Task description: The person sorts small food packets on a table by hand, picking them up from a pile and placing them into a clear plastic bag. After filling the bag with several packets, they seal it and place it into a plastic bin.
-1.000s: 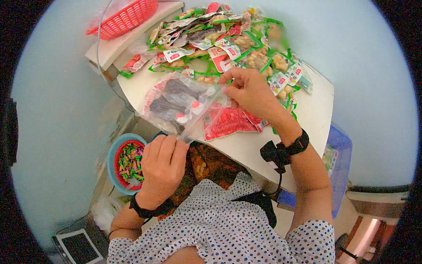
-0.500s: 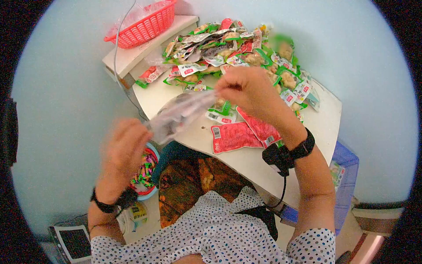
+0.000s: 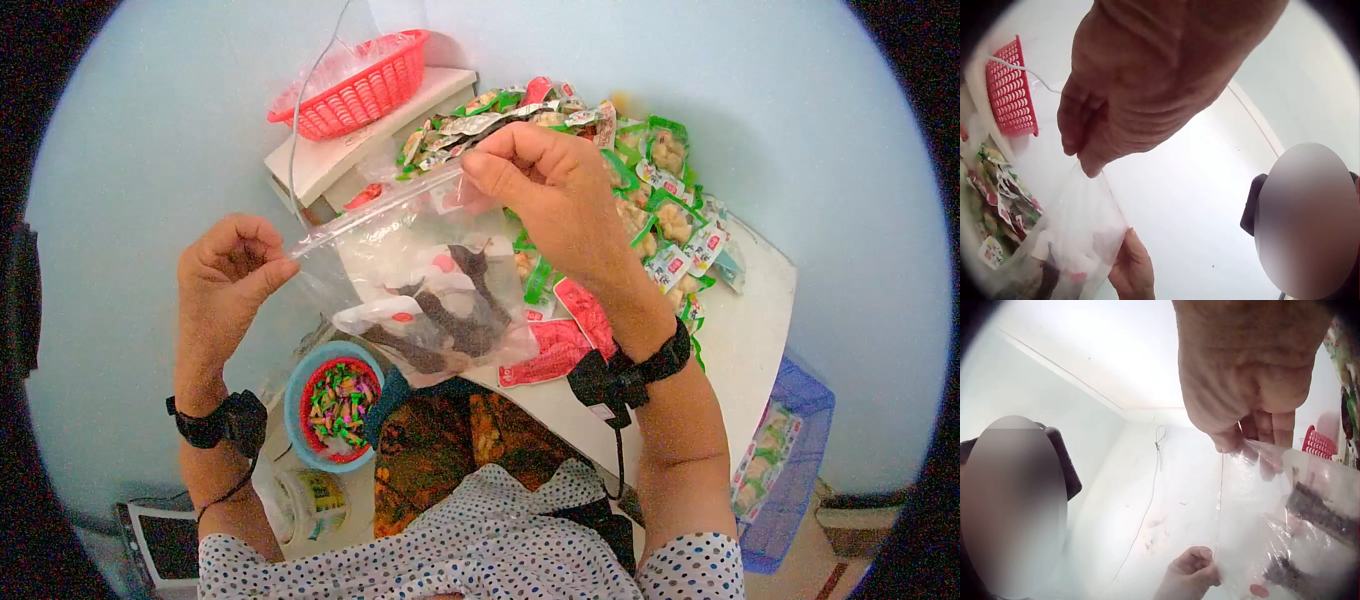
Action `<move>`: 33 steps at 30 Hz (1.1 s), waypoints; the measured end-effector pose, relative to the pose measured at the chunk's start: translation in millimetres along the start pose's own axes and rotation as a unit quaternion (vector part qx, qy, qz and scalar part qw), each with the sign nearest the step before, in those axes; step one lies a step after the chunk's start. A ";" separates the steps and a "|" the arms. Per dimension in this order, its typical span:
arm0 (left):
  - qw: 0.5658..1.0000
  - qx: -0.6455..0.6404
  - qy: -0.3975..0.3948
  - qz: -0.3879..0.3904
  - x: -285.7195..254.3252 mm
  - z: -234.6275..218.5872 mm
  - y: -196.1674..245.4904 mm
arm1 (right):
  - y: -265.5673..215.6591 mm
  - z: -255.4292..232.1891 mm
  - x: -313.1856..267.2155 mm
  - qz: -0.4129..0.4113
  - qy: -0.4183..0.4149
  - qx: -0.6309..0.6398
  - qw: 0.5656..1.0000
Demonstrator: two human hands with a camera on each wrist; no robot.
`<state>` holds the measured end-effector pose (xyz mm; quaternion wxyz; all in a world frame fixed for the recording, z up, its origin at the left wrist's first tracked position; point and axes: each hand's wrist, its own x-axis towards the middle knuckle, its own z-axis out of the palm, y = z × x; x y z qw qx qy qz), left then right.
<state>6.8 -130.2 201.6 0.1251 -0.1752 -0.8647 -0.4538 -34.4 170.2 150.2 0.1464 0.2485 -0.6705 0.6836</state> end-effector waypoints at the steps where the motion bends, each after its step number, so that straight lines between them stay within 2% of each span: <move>1: 1.000 -0.012 -0.009 -0.004 -0.2 2.9 -3.0 | 2.0 -1.4 -1.4 0.017 0.000 0.020 1.000; 6: 0.994 -0.099 -0.024 -0.026 3.7 4.1 -5.5 | 5.7 0.6 3.9 0.061 0.006 0.068 0.996; 8: 0.996 -0.085 -0.020 -0.019 5.5 6.1 -9.1 | 3.9 -1.5 5.5 0.053 0.007 0.057 0.997; 13: 0.998 0.037 -0.041 0.017 10.3 3.9 -2.4 | -0.1 0.2 6.0 0.058 0.013 0.085 0.995; 15: 0.994 0.083 -0.065 0.026 13.0 1.0 3.5 | 0.5 1.6 5.5 0.045 0.024 0.053 0.997; 18: 0.981 0.154 -0.077 0.090 18.4 6.2 15.4 | -3.1 1.7 4.0 0.046 0.026 0.041 0.998; 21: 0.982 0.148 -0.056 0.105 22.6 18.6 29.6 | -6.8 1.2 2.4 0.025 0.005 0.033 0.999; 24: 0.979 0.169 -0.069 0.090 31.2 34.2 45.7 | -8.5 0.2 2.1 0.000 -0.033 0.039 0.999; 27: 0.963 0.154 -0.067 0.211 44.4 53.3 41.6 | -15.2 -0.9 -1.4 -0.008 -0.052 0.036 0.998; 30: 0.960 0.122 -0.114 0.223 56.5 60.9 40.3 | -18.2 -0.5 -1.3 -0.016 -0.055 0.009 0.998; 33: 0.970 0.020 -0.171 0.170 66.0 61.0 33.5 | -21.7 -0.3 -1.4 -0.010 -0.042 0.033 0.998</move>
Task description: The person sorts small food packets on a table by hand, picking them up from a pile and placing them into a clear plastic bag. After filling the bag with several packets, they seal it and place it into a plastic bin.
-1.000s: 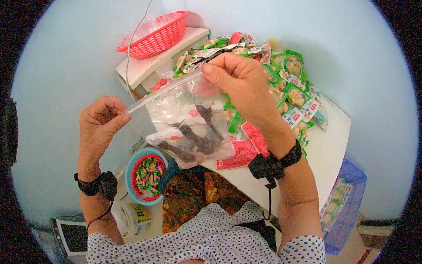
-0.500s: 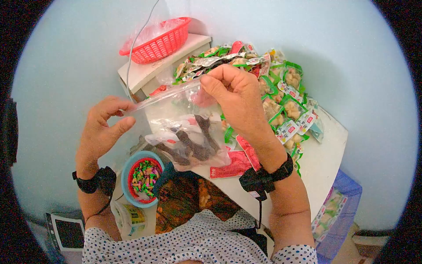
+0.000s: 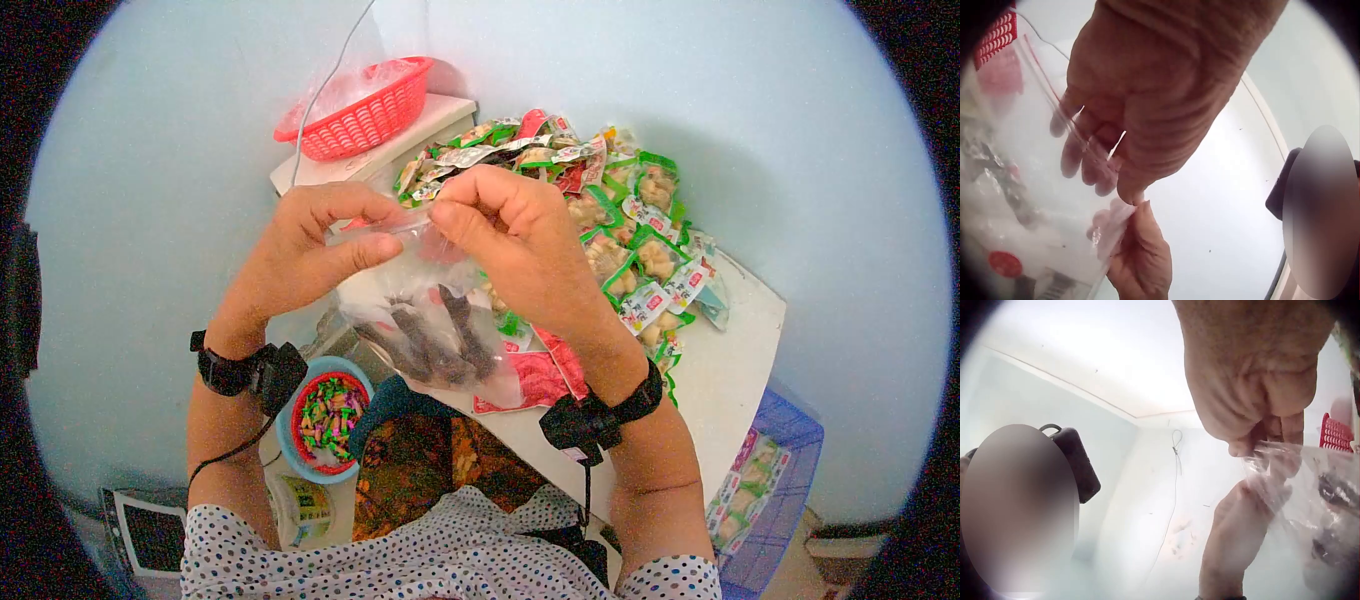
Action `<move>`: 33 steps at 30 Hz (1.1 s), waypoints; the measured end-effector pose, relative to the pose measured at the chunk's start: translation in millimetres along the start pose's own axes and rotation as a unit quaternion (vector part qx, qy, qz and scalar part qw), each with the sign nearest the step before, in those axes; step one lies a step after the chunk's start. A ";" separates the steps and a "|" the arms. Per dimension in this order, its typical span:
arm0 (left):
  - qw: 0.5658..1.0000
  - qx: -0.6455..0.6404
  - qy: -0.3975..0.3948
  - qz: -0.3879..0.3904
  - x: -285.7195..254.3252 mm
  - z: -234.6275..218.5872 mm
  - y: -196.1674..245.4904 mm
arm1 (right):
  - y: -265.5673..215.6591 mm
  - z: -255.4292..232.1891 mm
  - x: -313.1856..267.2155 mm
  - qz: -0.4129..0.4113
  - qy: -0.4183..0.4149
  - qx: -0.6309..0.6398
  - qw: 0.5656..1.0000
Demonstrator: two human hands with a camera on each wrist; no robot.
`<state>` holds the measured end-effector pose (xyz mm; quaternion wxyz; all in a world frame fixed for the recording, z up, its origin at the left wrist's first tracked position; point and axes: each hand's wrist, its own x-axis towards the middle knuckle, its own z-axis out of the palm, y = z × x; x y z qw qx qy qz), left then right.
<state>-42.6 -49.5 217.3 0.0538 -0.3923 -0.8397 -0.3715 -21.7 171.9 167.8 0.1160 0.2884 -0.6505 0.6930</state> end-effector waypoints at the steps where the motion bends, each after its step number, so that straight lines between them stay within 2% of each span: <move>1: 1.000 0.005 -0.001 -0.007 0.8 -1.2 -1.2 | -1.4 0.6 0.0 0.004 0.006 0.019 1.000; 4: 0.999 0.010 0.005 -0.033 1.8 -2.5 -2.6 | -4.1 1.9 0.3 0.047 0.058 0.045 0.996; 6: 0.998 -0.001 0.014 -0.058 -0.4 -0.6 -4.1 | -4.7 1.8 0.6 0.040 0.065 0.035 0.996; 12: 0.984 0.152 0.070 0.060 -6.7 3.3 18.9 | -2.5 2.8 -0.8 0.026 0.084 0.020 0.996; 15: 0.978 0.175 0.065 0.093 -7.7 5.8 24.0 | -2.1 2.4 -1.5 0.028 0.091 0.025 0.995; 22: 0.967 0.217 0.089 0.103 -8.9 14.7 19.8 | 7.1 1.9 -1.4 0.021 0.050 0.047 0.997; 28: 0.963 0.231 0.087 0.111 -10.4 17.0 23.2 | 6.0 7.4 -3.2 0.002 0.074 -0.003 0.997; 33: 0.963 0.232 0.084 0.106 -14.2 17.8 24.4 | -2.1 12.6 -2.7 0.042 0.052 0.044 0.997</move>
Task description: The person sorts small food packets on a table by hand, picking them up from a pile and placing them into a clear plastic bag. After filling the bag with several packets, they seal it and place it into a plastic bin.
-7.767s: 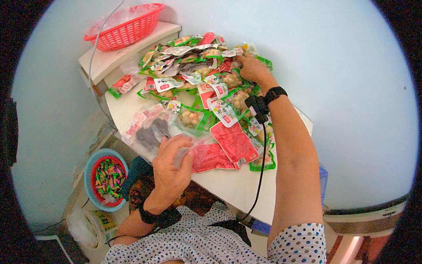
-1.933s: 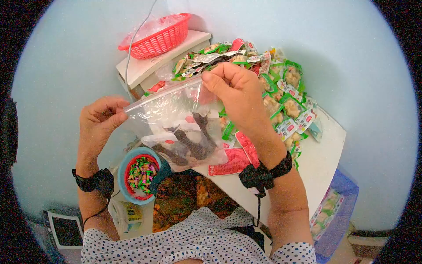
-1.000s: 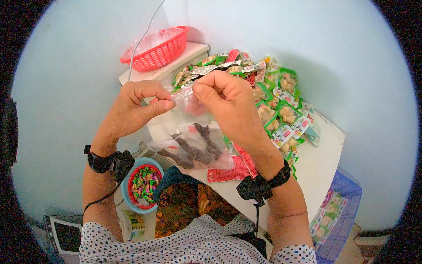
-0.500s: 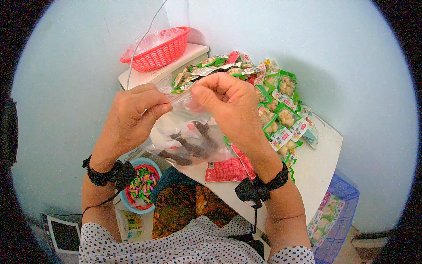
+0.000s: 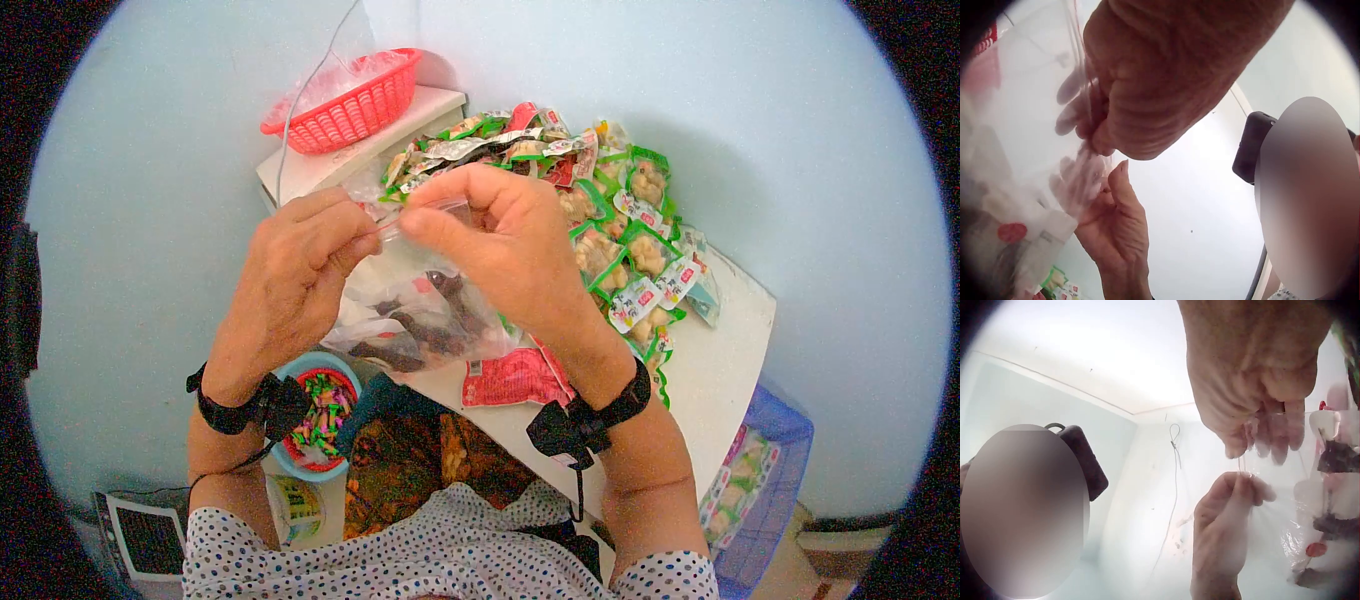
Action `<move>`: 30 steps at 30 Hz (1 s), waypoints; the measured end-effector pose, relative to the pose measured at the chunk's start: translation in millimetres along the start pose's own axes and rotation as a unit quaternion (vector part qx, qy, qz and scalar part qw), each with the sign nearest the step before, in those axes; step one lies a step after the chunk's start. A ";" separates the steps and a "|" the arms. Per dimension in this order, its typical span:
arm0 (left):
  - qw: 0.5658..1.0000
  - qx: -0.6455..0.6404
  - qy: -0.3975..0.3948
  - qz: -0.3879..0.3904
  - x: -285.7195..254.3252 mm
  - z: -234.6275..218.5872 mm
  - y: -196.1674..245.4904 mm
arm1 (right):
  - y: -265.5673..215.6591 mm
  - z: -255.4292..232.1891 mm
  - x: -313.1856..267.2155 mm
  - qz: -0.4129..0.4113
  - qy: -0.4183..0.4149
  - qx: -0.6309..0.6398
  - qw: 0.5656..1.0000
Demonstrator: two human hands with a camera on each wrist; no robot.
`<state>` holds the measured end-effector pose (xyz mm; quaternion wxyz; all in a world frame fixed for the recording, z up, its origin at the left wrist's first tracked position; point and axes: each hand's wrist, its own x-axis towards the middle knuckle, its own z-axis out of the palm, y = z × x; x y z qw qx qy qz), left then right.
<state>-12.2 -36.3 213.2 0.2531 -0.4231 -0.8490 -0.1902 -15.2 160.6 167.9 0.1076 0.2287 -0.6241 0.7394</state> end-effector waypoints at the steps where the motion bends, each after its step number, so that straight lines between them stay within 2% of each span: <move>1: 1.000 -0.001 0.001 0.000 -0.4 0.7 0.4 | -0.1 2.3 -0.6 0.009 -0.006 0.020 1.000; 6: 1.000 -0.012 0.007 -0.005 -2.0 2.9 0.5 | 8.8 2.5 -1.0 0.007 -0.011 -0.001 1.000; 9: 0.999 -0.029 0.046 0.005 -7.0 5.8 -7.0 | 6.0 2.7 -1.4 0.003 -0.007 -0.007 1.000; 12: 0.999 0.008 0.016 -0.028 -15.8 -3.8 -8.8 | 7.9 0.6 -0.9 -0.001 0.000 0.015 1.000; 15: 0.997 0.027 0.038 -0.063 -29.4 -7.9 -9.4 | 10.7 -3.8 0.6 -0.003 0.005 0.020 1.000; 21: 0.986 -0.034 0.070 -0.145 -53.0 -22.3 -21.7 | 5.4 -13.8 2.1 0.010 -0.005 -0.015 1.000; 24: 0.983 -0.089 0.049 -0.156 -53.9 -34.7 -26.8 | 4.8 -18.2 3.8 0.014 -0.016 -0.014 1.000; 27: 0.987 -0.043 0.020 -0.155 -51.8 -33.8 -28.8 | 7.1 -17.1 3.9 0.019 -0.020 -0.004 1.000; 30: 0.981 -0.094 0.042 -0.163 -52.6 -31.8 -31.4 | 6.4 -13.5 3.0 0.024 -0.003 0.008 1.000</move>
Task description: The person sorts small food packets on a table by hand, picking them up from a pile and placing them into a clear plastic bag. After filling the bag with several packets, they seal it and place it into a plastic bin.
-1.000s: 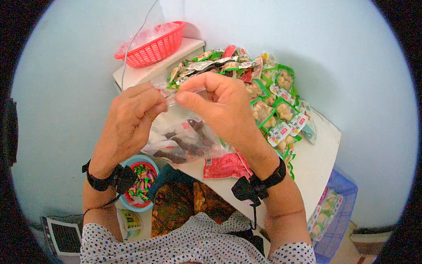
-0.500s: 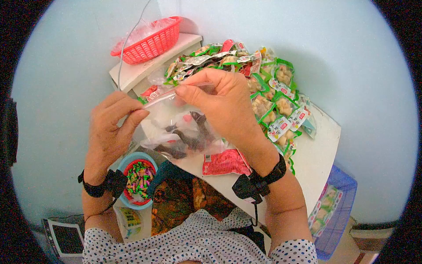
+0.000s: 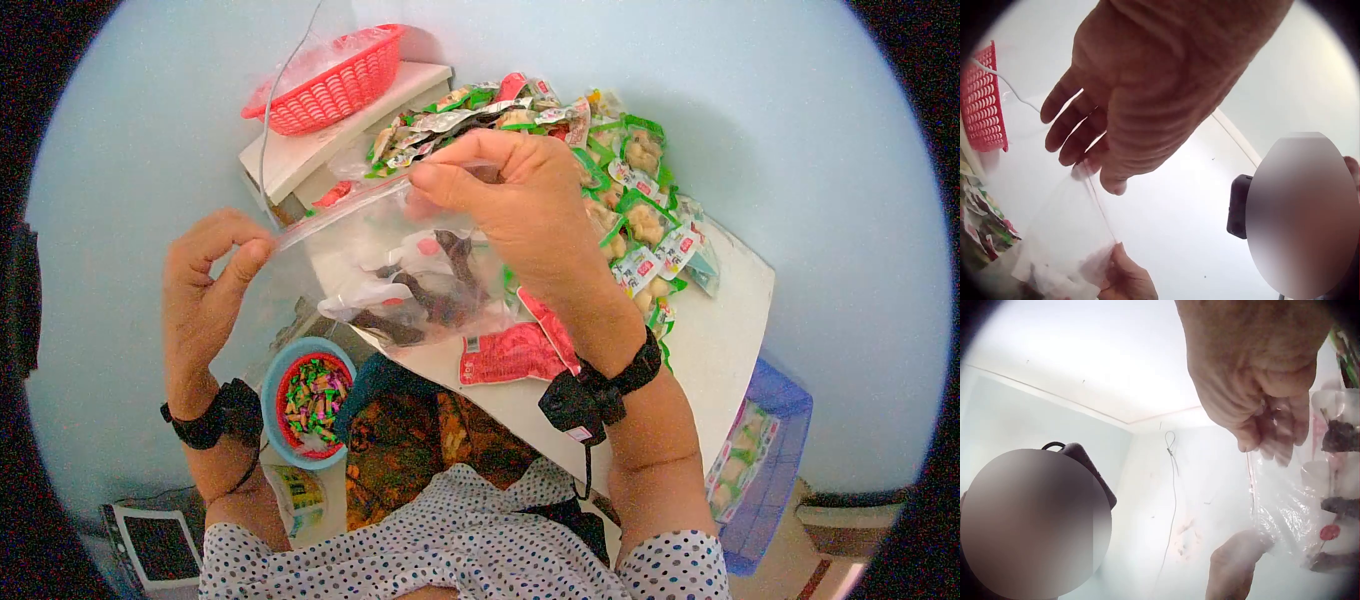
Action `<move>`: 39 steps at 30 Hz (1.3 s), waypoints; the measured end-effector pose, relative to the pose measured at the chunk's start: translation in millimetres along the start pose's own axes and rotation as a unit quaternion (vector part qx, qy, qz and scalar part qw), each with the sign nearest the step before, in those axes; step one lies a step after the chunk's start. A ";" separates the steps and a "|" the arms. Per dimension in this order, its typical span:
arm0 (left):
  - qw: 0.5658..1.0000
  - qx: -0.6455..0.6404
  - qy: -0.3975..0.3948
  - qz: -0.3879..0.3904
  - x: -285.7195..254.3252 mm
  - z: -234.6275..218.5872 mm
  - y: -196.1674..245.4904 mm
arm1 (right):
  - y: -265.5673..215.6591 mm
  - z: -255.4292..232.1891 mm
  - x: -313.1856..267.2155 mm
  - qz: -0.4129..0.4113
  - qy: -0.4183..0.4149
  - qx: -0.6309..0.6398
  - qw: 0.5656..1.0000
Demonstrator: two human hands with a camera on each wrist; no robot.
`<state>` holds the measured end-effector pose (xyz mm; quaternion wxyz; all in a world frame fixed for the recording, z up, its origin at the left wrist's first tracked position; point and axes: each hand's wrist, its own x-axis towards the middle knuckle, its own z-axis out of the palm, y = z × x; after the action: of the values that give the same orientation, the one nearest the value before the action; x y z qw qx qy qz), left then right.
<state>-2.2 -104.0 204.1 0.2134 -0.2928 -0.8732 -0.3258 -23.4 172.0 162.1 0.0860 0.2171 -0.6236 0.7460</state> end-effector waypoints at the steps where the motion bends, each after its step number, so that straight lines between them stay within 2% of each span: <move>1: 0.999 0.008 0.019 0.024 2.6 1.6 2.8 | -0.2 2.5 -1.2 0.003 0.008 0.006 1.000; 3: 0.996 0.024 0.061 0.068 10.7 9.0 16.0 | -0.4 6.2 -2.4 0.007 0.011 -0.005 1.000; 6: 0.991 0.063 0.055 0.105 17.4 28.2 32.2 | 0.1 10.0 -5.3 -0.011 0.005 -0.014 1.000; 9: 0.990 0.019 0.051 0.129 21.7 55.1 35.1 | -0.4 10.6 -6.2 -0.024 -0.008 -0.018 1.000; 12: 0.988 0.034 0.059 0.141 22.8 63.4 35.0 | -5.8 2.2 -5.5 -0.021 -0.030 -0.038 0.999; 19: 0.993 0.012 0.071 0.098 15.9 60.5 44.5 | -10.7 -16.0 -1.8 -0.061 -0.026 -0.067 0.996; 21: 0.992 -0.003 0.067 0.103 15.9 59.4 43.8 | -10.2 -16.6 -2.2 -0.048 -0.030 -0.062 0.996; 25: 0.998 -0.014 0.026 0.062 14.5 51.7 49.7 | -9.7 -14.2 -0.8 -0.028 -0.043 -0.057 0.997; 27: 0.999 0.000 0.003 0.046 14.1 48.4 51.4 | -8.0 -12.7 0.0 -0.004 -0.058 -0.027 0.998; 31: 0.996 -0.036 0.020 0.081 10.0 51.3 45.1 | 7.4 -14.1 1.4 0.005 -0.110 -0.041 0.993; 37: 0.995 -0.057 0.007 0.087 6.1 49.1 35.5 | 13.1 -21.0 -11.0 0.101 -0.271 -0.095 0.952; 39: 0.995 -0.067 -0.013 0.073 8.4 44.3 36.1 | 10.1 -18.4 -20.5 0.096 -0.265 -0.119 0.952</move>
<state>7.0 -47.8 194.1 0.2051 -0.3741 -0.8285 -0.3628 -13.2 190.7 141.9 -0.1292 0.3341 -0.7261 0.5869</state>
